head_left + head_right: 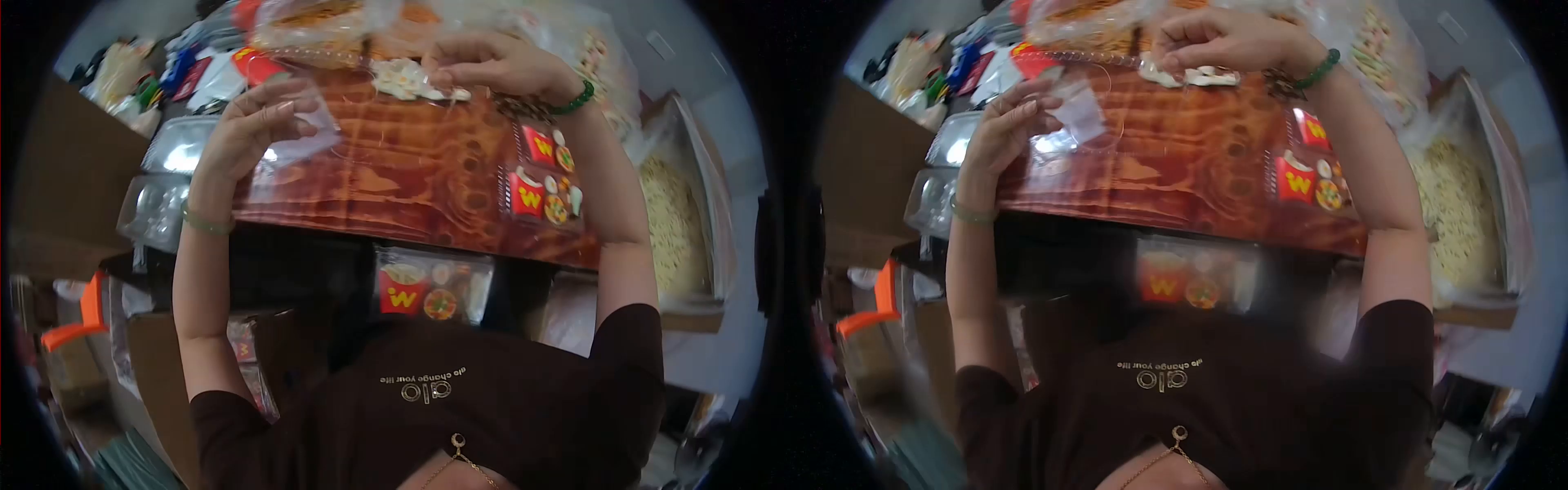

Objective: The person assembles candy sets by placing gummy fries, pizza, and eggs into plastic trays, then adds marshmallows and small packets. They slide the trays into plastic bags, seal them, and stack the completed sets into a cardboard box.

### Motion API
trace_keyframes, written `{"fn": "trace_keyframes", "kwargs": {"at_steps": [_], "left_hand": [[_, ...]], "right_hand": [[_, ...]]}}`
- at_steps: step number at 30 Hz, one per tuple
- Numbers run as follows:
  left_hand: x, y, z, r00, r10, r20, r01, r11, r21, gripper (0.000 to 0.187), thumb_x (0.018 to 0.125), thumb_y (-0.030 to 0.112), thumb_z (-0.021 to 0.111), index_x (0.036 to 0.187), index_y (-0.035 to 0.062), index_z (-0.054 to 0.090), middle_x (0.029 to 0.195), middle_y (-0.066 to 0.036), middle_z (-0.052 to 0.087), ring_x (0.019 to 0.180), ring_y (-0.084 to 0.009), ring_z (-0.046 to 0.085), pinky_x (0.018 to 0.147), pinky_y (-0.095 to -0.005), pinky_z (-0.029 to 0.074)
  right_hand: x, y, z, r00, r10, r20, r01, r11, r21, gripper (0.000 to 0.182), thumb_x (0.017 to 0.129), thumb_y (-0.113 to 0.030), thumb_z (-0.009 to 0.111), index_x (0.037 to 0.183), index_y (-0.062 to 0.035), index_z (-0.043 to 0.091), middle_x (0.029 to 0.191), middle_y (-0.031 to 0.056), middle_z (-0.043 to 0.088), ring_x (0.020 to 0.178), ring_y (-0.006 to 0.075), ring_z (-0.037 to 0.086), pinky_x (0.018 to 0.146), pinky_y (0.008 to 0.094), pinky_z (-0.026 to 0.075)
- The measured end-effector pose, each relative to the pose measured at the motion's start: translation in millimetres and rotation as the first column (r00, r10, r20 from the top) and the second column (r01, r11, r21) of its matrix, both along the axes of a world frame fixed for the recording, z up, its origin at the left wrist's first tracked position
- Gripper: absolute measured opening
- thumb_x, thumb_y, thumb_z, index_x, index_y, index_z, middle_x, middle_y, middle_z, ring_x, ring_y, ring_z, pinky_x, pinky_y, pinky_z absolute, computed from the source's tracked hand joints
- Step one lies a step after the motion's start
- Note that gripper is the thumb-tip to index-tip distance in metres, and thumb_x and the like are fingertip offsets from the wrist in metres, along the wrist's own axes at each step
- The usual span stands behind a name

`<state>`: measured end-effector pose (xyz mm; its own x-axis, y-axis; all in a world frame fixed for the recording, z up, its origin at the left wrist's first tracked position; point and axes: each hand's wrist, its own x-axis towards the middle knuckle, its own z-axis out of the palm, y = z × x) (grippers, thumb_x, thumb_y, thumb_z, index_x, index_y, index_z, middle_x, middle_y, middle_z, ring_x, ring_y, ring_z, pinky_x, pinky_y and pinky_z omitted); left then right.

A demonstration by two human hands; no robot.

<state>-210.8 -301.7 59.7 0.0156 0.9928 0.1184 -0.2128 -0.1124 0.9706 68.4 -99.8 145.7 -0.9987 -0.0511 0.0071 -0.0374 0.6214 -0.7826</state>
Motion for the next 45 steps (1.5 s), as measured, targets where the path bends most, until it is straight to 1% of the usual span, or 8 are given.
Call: {"fn": "trace_keyframes", "kwargs": {"at_steps": [2, 9, 15, 18, 21, 25, 27, 45], "left_hand": [[52, 32, -18, 0.996, 0.018, 0.085, -0.015, 0.999, -0.041, 0.027, 0.092, 0.010, 0.057, 0.117, 0.0015, 0.057, 0.105, -0.016, 0.066, 0.088, -0.0261, 0.068, 0.075, -0.0344, 0.057], [228, 95, -46, 0.896, -0.060, 0.439, 0.202, 0.937, -0.284, 0.021, 0.093, 0.014, 0.056, 0.112, 0.0064, 0.056, 0.105, -0.008, 0.066, 0.086, -0.0188, 0.068, 0.074, -0.0321, 0.056], [278, 116, -89, 0.842, -0.062, 0.536, 0.312, 0.866, -0.391, 0.022, 0.094, 0.015, 0.054, 0.115, 0.0066, 0.054, 0.109, -0.010, 0.064, 0.093, -0.0220, 0.066, 0.078, -0.0326, 0.053], [279, 115, -91, 0.894, -0.137, 0.426, 0.326, 0.852, -0.409, 0.032, 0.092, 0.019, 0.060, 0.119, 0.0042, 0.053, 0.112, -0.012, 0.063, 0.095, -0.0218, 0.065, 0.083, -0.0318, 0.050], [248, 118, -120, 0.893, 0.250, -0.375, -0.258, 0.966, 0.028, 0.052, 0.085, 0.026, 0.069, 0.124, -0.0016, 0.050, 0.118, -0.016, 0.060, 0.104, -0.0198, 0.059, 0.088, -0.0325, 0.047], [170, 88, -97, 0.779, 0.362, -0.512, -0.386, 0.920, 0.062, 0.051, 0.082, 0.027, 0.072, 0.121, -0.0008, 0.054, 0.121, -0.019, 0.057, 0.113, -0.0260, 0.055, 0.093, -0.0358, 0.045], [111, 79, -116, 0.291, 0.535, -0.793, -0.328, 0.835, 0.442, 0.045, 0.080, 0.023, 0.072, 0.117, 0.0013, 0.058, 0.124, -0.021, 0.055, 0.114, -0.0338, 0.054, 0.096, -0.0389, 0.044], [-11, 32, -140, -0.148, 0.622, -0.769, -0.387, 0.679, 0.623, 0.014, 0.084, 0.019, 0.062, 0.088, 0.0061, 0.067, 0.088, -0.012, 0.066, 0.086, -0.0322, 0.060, 0.075, -0.0414, 0.046]], "right_hand": [[49, 34, -13, 0.958, -0.092, -0.273, 0.237, 0.789, 0.567, 0.044, 0.085, -0.040, 0.067, 0.113, -0.0078, 0.056, 0.092, 0.0053, 0.063, 0.085, 0.0155, 0.060, 0.076, 0.0295, 0.048], [164, -38, -46, 0.938, -0.337, -0.084, 0.282, 0.598, 0.751, 0.116, 0.053, -0.055, 0.082, 0.144, -0.0102, 0.026, 0.139, 0.0111, 0.041, 0.128, 0.0323, 0.036, 0.104, 0.0472, 0.028], [215, -11, -110, 0.909, -0.372, -0.186, 0.405, 0.691, 0.599, 0.114, 0.052, -0.052, 0.082, 0.145, -0.0170, 0.027, 0.137, 0.0126, 0.040, 0.126, 0.0311, 0.039, 0.097, 0.0443, 0.030], [230, -8, -115, 0.908, -0.419, -0.014, 0.327, 0.687, 0.648, 0.114, 0.049, -0.050, 0.084, 0.144, -0.0195, 0.029, 0.138, 0.0123, 0.038, 0.127, 0.0312, 0.037, 0.099, 0.0466, 0.028], [241, -2, -127, 0.868, -0.485, 0.108, 0.283, 0.661, 0.695, 0.113, 0.050, -0.050, 0.084, 0.144, -0.0180, 0.030, 0.142, 0.0136, 0.034, 0.132, 0.0336, 0.030, 0.102, 0.0479, 0.025], [251, 7, -155, 0.889, -0.457, -0.028, 0.336, 0.609, 0.719, 0.113, 0.047, -0.048, 0.085, 0.143, -0.0207, 0.033, 0.138, 0.0123, 0.038, 0.127, 0.0315, 0.037, 0.098, 0.0481, 0.029], [247, 4, -156, 0.876, -0.483, 0.010, 0.334, 0.620, 0.710, 0.111, 0.050, -0.053, 0.082, 0.143, -0.0187, 0.033, 0.141, 0.0146, 0.034, 0.129, 0.0354, 0.032, 0.100, 0.0496, 0.028], [150, -36, -152, 0.866, -0.500, 0.001, 0.395, 0.684, 0.613, 0.090, 0.062, -0.053, 0.074, 0.139, -0.0207, 0.041, 0.139, 0.0144, 0.035, 0.125, 0.0344, 0.034, 0.097, 0.0534, 0.029]]}}
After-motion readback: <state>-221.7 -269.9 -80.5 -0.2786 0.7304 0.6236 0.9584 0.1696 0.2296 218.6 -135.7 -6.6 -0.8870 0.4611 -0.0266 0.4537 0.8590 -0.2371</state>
